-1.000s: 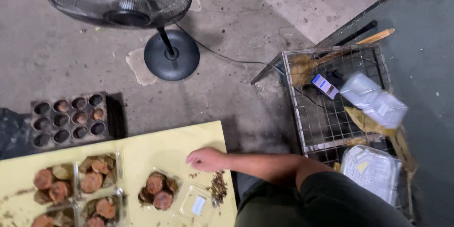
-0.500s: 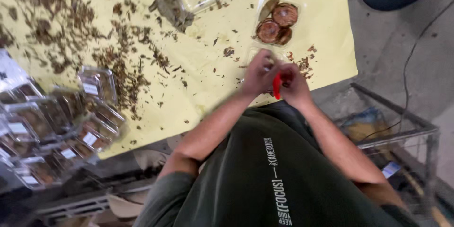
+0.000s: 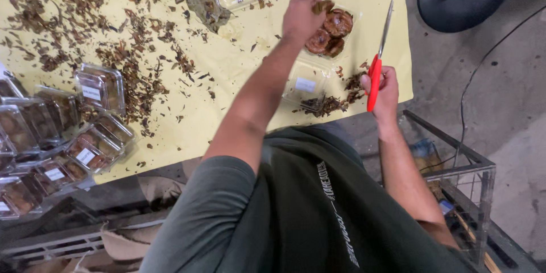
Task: The person uses red-handled scissors to trim the edges of brown, leaf-wrapped food items and places them into clear plastic containers. The person then closes the containers and stacks them on the table.
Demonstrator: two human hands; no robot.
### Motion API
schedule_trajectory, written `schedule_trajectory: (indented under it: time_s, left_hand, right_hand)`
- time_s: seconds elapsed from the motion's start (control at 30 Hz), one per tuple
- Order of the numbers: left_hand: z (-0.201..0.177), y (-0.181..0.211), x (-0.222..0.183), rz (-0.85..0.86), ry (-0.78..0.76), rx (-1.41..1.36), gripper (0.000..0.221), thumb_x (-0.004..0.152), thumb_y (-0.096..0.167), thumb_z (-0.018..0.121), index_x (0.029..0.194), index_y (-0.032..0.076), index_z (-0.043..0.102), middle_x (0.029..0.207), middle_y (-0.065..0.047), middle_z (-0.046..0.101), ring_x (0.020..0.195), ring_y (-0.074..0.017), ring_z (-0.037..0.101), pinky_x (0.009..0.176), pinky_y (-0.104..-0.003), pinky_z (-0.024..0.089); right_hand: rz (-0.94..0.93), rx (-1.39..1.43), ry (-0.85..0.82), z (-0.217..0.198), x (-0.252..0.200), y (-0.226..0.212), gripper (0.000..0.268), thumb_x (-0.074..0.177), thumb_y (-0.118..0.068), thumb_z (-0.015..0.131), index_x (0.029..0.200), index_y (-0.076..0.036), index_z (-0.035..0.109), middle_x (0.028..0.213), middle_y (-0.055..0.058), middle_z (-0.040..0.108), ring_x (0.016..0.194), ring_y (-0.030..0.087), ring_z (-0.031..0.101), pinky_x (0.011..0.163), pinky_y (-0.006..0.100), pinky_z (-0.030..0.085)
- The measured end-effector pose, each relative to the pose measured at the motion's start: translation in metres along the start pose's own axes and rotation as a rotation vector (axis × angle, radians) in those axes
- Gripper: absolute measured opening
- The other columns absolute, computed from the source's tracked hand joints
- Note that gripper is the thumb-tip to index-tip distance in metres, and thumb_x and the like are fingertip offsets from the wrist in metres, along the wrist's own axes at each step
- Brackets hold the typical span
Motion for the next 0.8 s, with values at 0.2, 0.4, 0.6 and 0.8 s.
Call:
schedule_trajectory:
  time_s: [0.2, 0.4, 0.6, 0.8]
  left_hand:
    - [-0.041, -0.05, -0.013, -0.066, -0.182, -1.604, 0.053, 0.087, 0.017, 0.079, 0.134, 0.01, 0.055, 0.125, -0.015, 0.066, 0.108, -0.0295, 0.069, 0.09, -0.052, 0.06]
    - [-0.101, -0.12, -0.069, -0.285, 0.253, -1.659, 0.051, 0.09, 0.024, 0.075, 0.134, 0.01, 0.053, 0.123, -0.008, 0.067, 0.11, -0.0219, 0.067, 0.085, -0.044, 0.059]
    - [-0.135, -0.159, -0.135, -0.262, 0.364, -1.612, 0.04, 0.094, 0.03, 0.074, 0.126, 0.009, 0.06, 0.109, -0.006, 0.072, 0.094, -0.0172, 0.068, 0.07, -0.037, 0.054]
    - [-0.157, -0.174, -0.165, -0.229, 0.473, -1.509, 0.036, 0.093, 0.025, 0.076, 0.124, 0.011, 0.062, 0.1, 0.0, 0.071, 0.083, -0.0106, 0.066, 0.059, -0.027, 0.05]
  right_hand:
    - [-0.087, 0.012, -0.183, 0.023, 0.001, -0.035, 0.034, 0.094, -0.011, 0.078, 0.115, -0.005, 0.051, 0.098, 0.0, 0.065, 0.081, 0.007, 0.064, 0.071, 0.024, 0.055]
    - [0.045, -0.11, -0.421, 0.095, 0.051, -0.055, 0.034, 0.099, -0.023, 0.077, 0.113, -0.005, 0.052, 0.093, 0.005, 0.062, 0.076, 0.013, 0.061, 0.069, 0.029, 0.052]
    - [-0.192, -0.71, -0.655, 0.211, 0.038, -0.092, 0.055, 0.089, -0.044, 0.083, 0.107, -0.003, 0.052, 0.093, 0.011, 0.065, 0.083, 0.025, 0.064, 0.075, 0.038, 0.053]
    - [-0.172, -0.643, -0.785, 0.286, 0.007, -0.107, 0.059, 0.091, -0.051, 0.077, 0.114, -0.005, 0.05, 0.091, 0.01, 0.068, 0.082, 0.02, 0.066, 0.074, 0.035, 0.053]
Point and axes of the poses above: each hand's wrist, its own x-axis towards the middle knuckle, its own z-axis out of the palm, y = z × x, the point moved 8 cm from there along x, towards the middle knuckle
